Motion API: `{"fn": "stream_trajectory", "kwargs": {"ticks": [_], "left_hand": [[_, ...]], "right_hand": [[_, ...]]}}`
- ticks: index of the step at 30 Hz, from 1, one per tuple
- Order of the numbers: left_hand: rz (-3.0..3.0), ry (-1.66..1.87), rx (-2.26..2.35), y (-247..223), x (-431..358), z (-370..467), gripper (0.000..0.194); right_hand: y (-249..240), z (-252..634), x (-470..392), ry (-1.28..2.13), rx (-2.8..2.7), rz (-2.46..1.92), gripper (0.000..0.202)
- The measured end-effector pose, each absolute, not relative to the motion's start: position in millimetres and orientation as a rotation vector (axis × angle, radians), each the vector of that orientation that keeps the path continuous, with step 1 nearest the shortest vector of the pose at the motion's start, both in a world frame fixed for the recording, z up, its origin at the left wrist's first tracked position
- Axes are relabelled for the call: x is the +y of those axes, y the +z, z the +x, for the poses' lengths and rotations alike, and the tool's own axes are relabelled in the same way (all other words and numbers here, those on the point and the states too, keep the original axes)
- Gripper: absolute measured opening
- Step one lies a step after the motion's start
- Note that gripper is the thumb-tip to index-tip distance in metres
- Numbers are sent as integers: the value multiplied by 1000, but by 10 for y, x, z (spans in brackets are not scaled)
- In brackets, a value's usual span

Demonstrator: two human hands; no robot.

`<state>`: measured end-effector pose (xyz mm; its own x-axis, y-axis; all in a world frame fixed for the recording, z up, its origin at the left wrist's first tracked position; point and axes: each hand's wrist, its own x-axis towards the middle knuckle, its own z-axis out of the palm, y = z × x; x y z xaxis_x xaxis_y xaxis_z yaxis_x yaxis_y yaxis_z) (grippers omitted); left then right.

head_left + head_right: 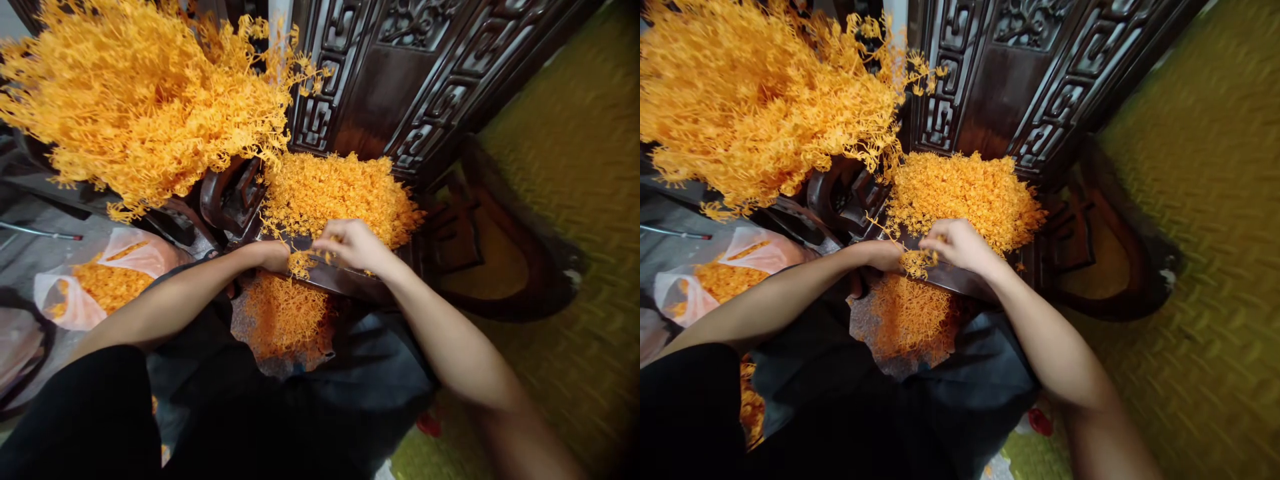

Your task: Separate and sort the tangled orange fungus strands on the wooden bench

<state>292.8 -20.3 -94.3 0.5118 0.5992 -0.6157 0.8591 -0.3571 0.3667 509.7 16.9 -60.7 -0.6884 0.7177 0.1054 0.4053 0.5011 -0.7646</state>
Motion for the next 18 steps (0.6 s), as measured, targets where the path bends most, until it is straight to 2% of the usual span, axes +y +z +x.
{"fn": "stream_trajectory", "kwargs": {"ticks": [4, 6, 11, 13, 18], "left_hand": [[1978, -668, 1301, -892, -262, 2870, 21], [1945, -643, 1365, -890, -264, 2831, 24], [1907, -590, 1483, -881, -223, 2792, 42], [1899, -595, 1483, -863, -224, 2795, 43], [1902, -571, 1450, -866, -237, 2798, 39]], "right_hand": [[-490, 5349, 392, 736, -1435, -981, 43], [-493, 5438, 432, 815, -1289, -971, 44], [-648, 5342, 211, 1247, -1612, -998, 41], [-672, 5252, 106, 1179, -1870, -998, 40], [-742, 5116, 14, 696, -2492, -887, 59]]}}
